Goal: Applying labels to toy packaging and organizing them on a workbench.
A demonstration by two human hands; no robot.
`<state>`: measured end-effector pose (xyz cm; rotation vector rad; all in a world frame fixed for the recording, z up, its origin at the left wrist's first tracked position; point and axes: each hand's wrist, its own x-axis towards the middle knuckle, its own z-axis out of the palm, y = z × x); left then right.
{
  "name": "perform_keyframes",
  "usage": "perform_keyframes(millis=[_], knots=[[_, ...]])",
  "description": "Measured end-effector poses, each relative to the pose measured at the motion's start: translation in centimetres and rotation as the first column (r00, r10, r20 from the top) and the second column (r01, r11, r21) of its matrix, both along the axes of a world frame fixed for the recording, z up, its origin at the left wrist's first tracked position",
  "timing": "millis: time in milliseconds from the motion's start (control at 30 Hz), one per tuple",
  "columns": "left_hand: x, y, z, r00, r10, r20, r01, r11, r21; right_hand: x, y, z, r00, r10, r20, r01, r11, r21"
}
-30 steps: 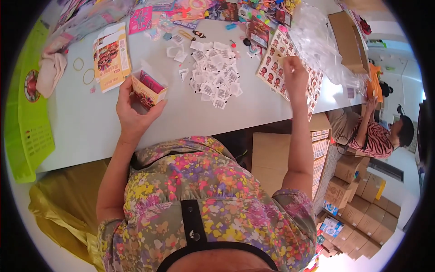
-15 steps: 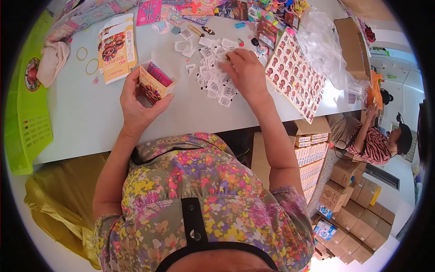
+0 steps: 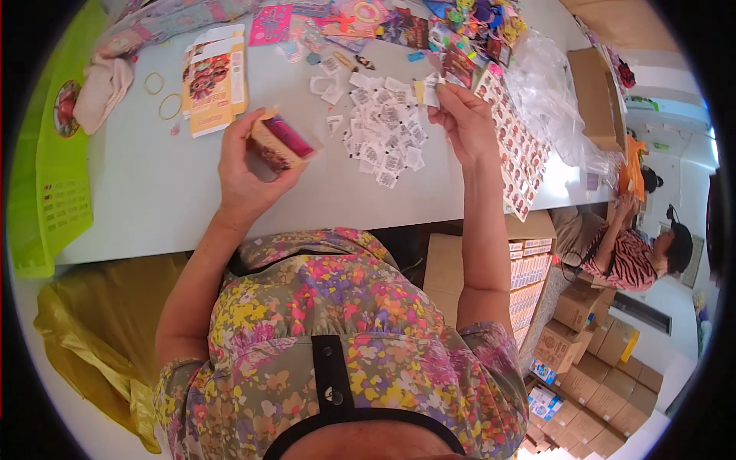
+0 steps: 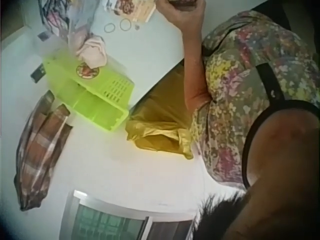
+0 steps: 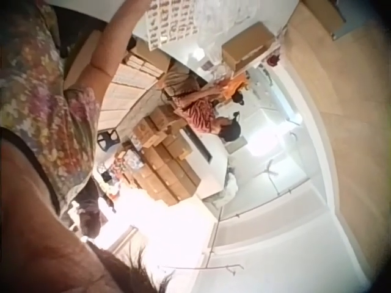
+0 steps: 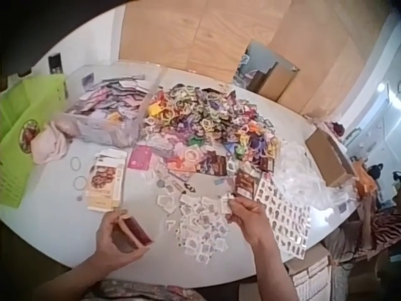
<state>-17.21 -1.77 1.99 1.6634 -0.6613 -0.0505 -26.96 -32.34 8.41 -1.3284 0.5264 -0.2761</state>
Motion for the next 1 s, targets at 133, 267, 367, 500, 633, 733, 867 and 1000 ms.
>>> perform_keyframes(millis=[133, 267, 367, 500, 633, 733, 867, 1000], knots=[[0.1, -0.8, 0.6, 0.966, 0.037, 0.256, -0.067, 0.992, 0.109, 0.5, 6.9, 3.3, 0.994, 0.085, 0.064, -0.077, 0.989, -0.126], [0.3, -1.0, 1.1, 0.929, 0.068, 0.363, -0.114, 0.988, 0.106, 2.4, 13.4, 4.2, 0.977, 0.165, 0.138, -0.072, 0.855, -0.513], [0.0, -0.9, 1.2, 0.916, 0.138, 0.377, -0.178, 0.981, 0.074, 4.0, 13.8, 3.3, 0.938, 0.323, 0.128, 0.03, 0.293, -0.956], [0.0, -0.4, 1.5, 0.894, 0.154, 0.421, -0.201, 0.977, 0.071, 4.3, 14.6, 4.0, 0.926, 0.375, -0.045, -0.083, 0.085, -0.993], [-0.4, 0.3, 2.1, 0.896, 0.142, 0.422, -0.17, 0.985, 0.031, 4.5, 13.6, 4.8, 0.778, 0.607, -0.165, -0.334, 0.177, -0.926], [-0.5, 0.6, 2.3, 0.95, 0.119, 0.288, -0.144, 0.987, 0.067, 5.5, 12.3, 5.3, 0.72, 0.693, 0.013, -0.455, 0.486, -0.746], [0.8, 0.4, 2.4, 0.977, 0.212, 0.001, -0.212, 0.975, -0.071, 9.5, 9.7, 4.5, 0.78, 0.566, 0.268, -0.457, 0.807, -0.375], [1.9, 0.7, 0.8, 0.974, 0.223, 0.052, -0.22, 0.974, -0.044, 15.3, 7.1, 0.6, 0.86, 0.489, 0.148, -0.394, 0.819, -0.416]])
